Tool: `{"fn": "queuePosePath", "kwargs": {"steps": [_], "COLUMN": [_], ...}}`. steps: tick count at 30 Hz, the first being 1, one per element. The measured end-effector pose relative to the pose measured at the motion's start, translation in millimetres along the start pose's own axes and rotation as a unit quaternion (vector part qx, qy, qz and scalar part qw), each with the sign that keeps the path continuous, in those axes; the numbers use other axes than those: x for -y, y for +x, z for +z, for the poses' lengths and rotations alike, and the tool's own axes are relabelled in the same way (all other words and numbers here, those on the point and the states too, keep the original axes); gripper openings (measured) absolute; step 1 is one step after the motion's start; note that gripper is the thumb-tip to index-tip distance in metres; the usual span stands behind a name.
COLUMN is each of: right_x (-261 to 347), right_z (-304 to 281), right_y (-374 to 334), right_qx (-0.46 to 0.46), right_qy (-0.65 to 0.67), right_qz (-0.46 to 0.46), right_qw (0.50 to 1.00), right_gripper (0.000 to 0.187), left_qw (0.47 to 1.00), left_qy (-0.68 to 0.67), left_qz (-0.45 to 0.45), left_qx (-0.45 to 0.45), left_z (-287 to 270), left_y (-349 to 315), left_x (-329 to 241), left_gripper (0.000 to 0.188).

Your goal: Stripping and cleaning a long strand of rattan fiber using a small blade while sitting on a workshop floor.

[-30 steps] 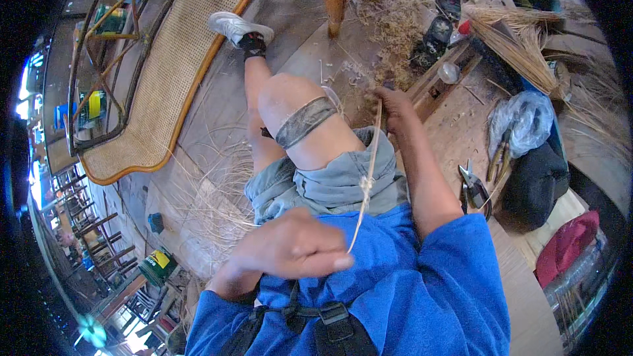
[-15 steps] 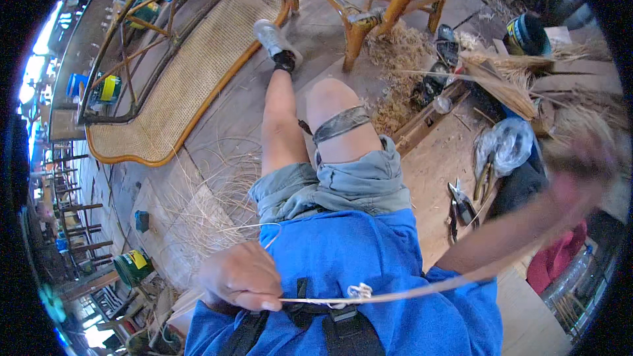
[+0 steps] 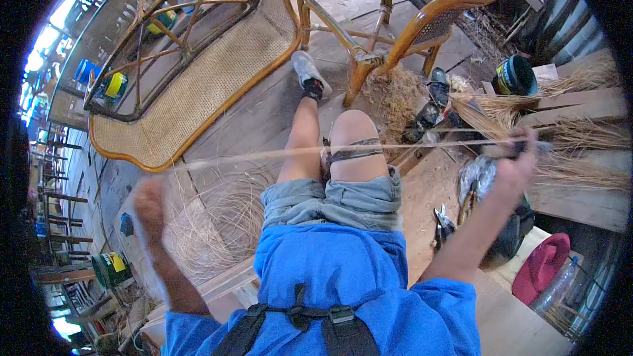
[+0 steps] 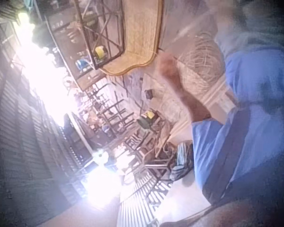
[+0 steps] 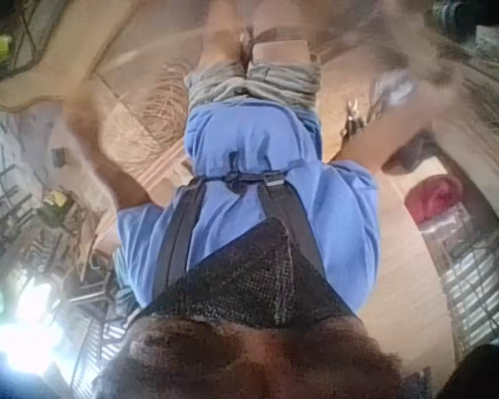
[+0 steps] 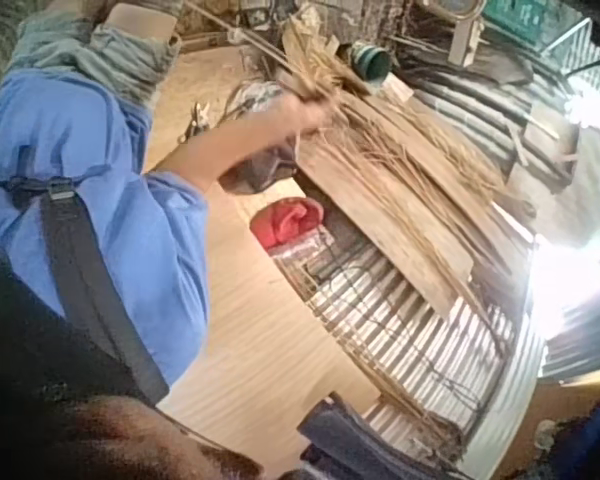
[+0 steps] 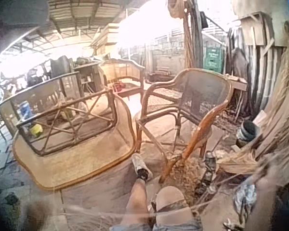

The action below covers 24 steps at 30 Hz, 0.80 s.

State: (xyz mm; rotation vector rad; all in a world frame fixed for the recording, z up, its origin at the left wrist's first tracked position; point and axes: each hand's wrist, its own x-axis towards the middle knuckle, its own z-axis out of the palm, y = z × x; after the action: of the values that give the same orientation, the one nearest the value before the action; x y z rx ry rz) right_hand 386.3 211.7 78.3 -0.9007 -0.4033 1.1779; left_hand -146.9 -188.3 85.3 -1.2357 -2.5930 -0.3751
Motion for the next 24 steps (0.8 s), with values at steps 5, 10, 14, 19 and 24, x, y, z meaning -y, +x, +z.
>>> {"fn": "queuePosePath", "kwargs": {"steps": [5,10,14,19,24], "right_x": [-157,-256,-209,-76,171], "right_z": [-14,-14,11,19,-18], "right_y": [17,6,-10,17,88], "right_qx": [0.112,0.019,0.116,0.133,0.168], "right_qy": [-0.031,0.012,0.040,-0.001,-0.113], "right_qz": [0.209,0.342,0.407,0.083,-0.246], "right_qw": [0.971,0.940,0.905,0.988,0.948], "right_gripper": [0.009,0.012,0.015,0.018,0.031], "left_qw": [0.922,0.721,0.837,0.939,0.911], "left_qy": [0.028,-0.294,-0.426,-0.290,-0.353], "left_qz": [-0.301,-0.491,-0.254,-0.169,-0.151], "left_qx": [-0.244,-0.391,-0.232,-0.078,0.151], "left_z": [-44,-32,66,170,140], "left_y": [-16,-73,-83,-2,35], "left_x": [205,282,255,67,-131], "left_gripper": [0.037,0.036,0.044,0.020,0.036]}}
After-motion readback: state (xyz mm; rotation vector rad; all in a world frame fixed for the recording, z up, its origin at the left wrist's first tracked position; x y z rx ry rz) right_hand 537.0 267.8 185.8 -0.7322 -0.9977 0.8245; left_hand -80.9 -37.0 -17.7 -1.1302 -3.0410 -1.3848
